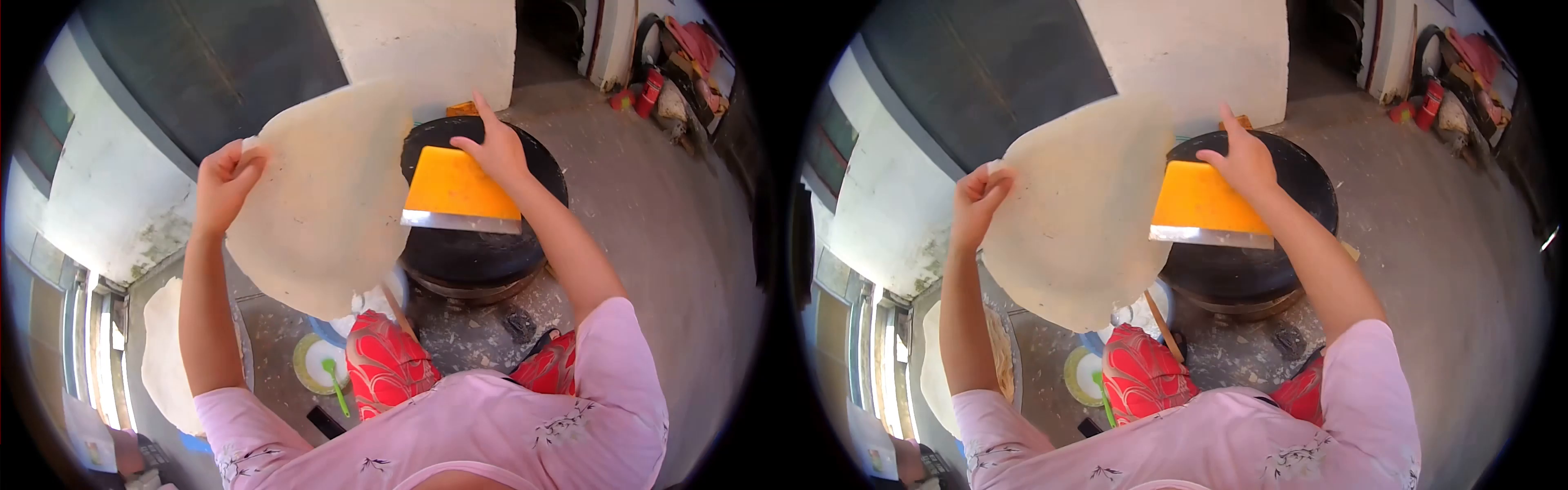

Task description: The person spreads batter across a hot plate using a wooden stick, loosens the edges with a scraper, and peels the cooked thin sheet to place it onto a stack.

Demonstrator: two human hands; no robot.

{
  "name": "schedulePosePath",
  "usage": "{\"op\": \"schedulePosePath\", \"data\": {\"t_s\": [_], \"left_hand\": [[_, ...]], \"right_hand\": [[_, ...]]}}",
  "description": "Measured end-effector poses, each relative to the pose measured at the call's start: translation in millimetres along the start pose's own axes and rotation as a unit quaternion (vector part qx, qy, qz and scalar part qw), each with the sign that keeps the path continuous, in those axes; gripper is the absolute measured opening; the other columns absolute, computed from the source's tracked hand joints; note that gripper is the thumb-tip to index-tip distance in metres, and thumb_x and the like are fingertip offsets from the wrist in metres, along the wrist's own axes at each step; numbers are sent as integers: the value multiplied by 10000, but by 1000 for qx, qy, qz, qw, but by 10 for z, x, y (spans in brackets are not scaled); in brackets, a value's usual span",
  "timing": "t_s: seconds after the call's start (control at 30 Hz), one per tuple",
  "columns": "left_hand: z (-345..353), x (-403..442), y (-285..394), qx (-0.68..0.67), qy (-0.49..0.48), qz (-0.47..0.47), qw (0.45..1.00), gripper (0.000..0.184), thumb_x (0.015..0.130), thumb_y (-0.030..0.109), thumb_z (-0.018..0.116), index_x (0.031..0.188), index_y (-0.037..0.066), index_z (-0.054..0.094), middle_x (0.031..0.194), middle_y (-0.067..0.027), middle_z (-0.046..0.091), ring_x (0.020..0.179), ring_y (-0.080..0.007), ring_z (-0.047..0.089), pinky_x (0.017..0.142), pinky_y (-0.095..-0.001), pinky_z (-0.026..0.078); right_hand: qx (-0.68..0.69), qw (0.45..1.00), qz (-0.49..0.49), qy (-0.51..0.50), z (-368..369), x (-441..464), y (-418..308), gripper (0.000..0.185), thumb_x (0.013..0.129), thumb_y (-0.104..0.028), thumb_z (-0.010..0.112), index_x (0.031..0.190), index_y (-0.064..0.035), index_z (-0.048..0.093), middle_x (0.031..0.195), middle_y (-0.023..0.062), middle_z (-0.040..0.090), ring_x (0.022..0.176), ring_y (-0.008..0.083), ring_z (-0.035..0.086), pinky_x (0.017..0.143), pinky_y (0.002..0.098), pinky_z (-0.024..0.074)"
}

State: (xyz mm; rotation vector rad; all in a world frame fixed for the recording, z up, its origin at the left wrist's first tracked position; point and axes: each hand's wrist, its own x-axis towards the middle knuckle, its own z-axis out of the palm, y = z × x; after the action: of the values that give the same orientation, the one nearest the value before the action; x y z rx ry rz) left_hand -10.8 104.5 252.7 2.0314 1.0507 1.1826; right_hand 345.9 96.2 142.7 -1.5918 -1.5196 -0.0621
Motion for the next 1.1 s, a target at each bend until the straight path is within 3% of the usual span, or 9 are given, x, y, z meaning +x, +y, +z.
{"op": "schedulePosePath", "data": {"t_s": [0.1,0.2,0.3,0.37,0.43,0.57,0.7,0.97,1.1], "left_hand": [[-570,-229,-123,40,14,3,999,90,804,53,537,820,-1,607,684,76,482,651,-9,414,576,-171,351],[-1042,-446,-623,107,55,-37,992,101,784,85,562,814,7,619,688,30,558,650,-63,497,600,-215,399],[-1492,-599,-1087,282,171,-39,943,150,768,114,571,864,20,638,728,-59,629,652,-156,568,617,-275,435],[-1780,-690,-1053,431,225,-150,861,212,756,139,575,935,44,640,770,-127,643,667,-231,594,636,-326,452],[-2196,-820,-1027,447,297,-177,825,231,759,98,546,965,52,639,755,-101,644,667,-182,594,622,-300,454],[-2792,-1571,-355,299,459,-10,836,312,727,-19,465,973,63,638,773,-41,621,641,-129,575,609,-250,447],[-2805,-2838,-128,490,526,34,694,376,707,-79,394,990,36,614,939,-103,623,856,-172,596,779,-256,446],[-2221,-4776,-1027,614,452,-130,634,352,658,-135,453,943,-4,613,1022,-149,574,1021,-308,523,864,-353,421],[-2126,-5297,-1514,586,385,-267,660,270,674,-95,491,891,1,620,979,-147,572,975,-310,519,842,-361,423]], "right_hand": [[14,1000,-2,10,327,281,-407,426,745,-237,633,1142,-116,538,1029,146,597,965,323,547,813,368,435],[67,985,-159,-1,817,388,-611,277,745,-210,621,1008,-124,603,969,130,612,940,312,550,793,367,435],[90,978,-141,-126,853,372,-1360,136,761,-189,588,871,-116,620,889,115,619,848,305,564,722,377,445],[84,960,-248,-99,931,469,-1836,140,782,-181,576,889,-91,594,836,94,623,782,302,576,674,350,456],[128,932,-338,-33,924,477,-2326,120,803,-187,549,860,-86,580,815,92,616,731,316,564,624,361,448],[212,877,-430,31,777,117,-3175,86,799,-160,508,816,-94,559,751,102,593,724,300,565,613,388,446],[373,820,-434,-6,1096,-513,-3609,67,800,-157,513,805,-100,547,773,94,587,716,302,566,609,385,448],[302,824,-357,-320,1971,-1499,-3538,434,784,-164,552,1207,-171,452,1190,92,513,989,296,540,810,380,454],[261,849,-318,-332,2108,-1444,-3048,462,785,-168,572,1228,-154,437,1171,128,520,1046,302,512,860,366,428]]}}
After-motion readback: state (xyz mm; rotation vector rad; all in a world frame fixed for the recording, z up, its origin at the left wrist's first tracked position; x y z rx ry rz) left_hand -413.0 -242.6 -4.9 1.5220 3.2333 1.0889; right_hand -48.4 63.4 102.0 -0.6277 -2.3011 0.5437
